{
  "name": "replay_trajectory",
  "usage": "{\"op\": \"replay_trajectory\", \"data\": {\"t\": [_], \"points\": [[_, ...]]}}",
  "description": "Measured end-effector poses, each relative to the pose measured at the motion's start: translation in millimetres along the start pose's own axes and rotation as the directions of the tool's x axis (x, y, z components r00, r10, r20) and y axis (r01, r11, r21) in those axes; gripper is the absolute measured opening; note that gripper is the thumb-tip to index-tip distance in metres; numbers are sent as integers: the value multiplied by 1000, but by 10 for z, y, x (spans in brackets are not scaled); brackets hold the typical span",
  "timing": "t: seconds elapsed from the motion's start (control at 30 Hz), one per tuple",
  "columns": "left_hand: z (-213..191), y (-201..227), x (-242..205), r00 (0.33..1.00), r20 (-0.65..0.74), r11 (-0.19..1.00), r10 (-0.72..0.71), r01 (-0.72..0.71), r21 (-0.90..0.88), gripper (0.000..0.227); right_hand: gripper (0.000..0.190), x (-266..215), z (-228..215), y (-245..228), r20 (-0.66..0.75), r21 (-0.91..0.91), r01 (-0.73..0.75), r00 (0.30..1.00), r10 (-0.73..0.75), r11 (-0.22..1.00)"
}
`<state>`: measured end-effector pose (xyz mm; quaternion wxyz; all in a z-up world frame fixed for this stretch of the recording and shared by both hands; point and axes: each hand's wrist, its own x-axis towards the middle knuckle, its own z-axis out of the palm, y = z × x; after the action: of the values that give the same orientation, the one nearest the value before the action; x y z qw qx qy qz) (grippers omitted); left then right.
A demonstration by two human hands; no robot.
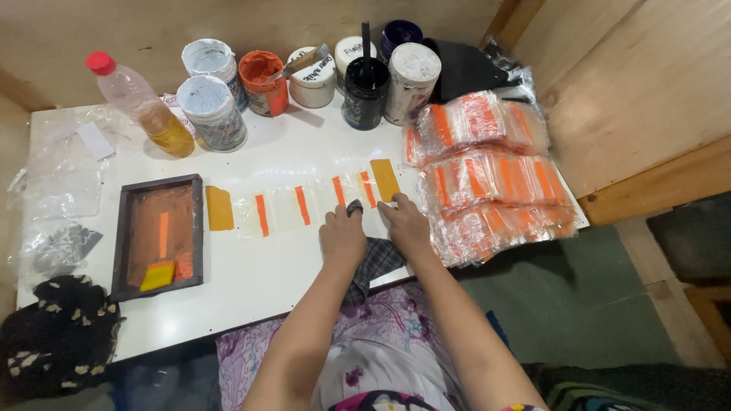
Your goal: The person uses a yellow squeegee to spread orange ink across a screen printing frame. They then use a dark cloth to wipe the surface of several plastic-wrapped items on the table.
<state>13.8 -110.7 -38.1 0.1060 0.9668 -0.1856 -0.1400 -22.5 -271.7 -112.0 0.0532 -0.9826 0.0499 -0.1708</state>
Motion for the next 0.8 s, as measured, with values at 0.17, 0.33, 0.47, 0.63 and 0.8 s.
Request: {"op": "replay_trajectory", "data": {"t": [0.17, 0.33, 0.47, 0.63, 0.8], "points": [[186, -100, 107, 997, -58, 997, 59, -61, -47, 35, 26, -24, 53, -117, -59, -23, 58, 996, -59, 998], [300, -139, 220, 984, -119, 991, 129, -133, -25, 30, 22, 29, -47, -209, -28, -44, 59, 998, -60, 997], [298, -130, 321, 986, -69, 989, 150, -150, 9, 33, 15, 51, 8, -145, 102, -31, 79, 992, -76, 996], [383, -133, 414, 990, -48, 989, 133, -129, 68, 36, 16, 55, 128, -132, 173, -46, 95, 981, -86, 994], [148, -25, 369, 994, 44, 991, 105, -108, 81, 35, 20, 44, 168, -196, 274, -2, 44, 961, -41, 999]]}}
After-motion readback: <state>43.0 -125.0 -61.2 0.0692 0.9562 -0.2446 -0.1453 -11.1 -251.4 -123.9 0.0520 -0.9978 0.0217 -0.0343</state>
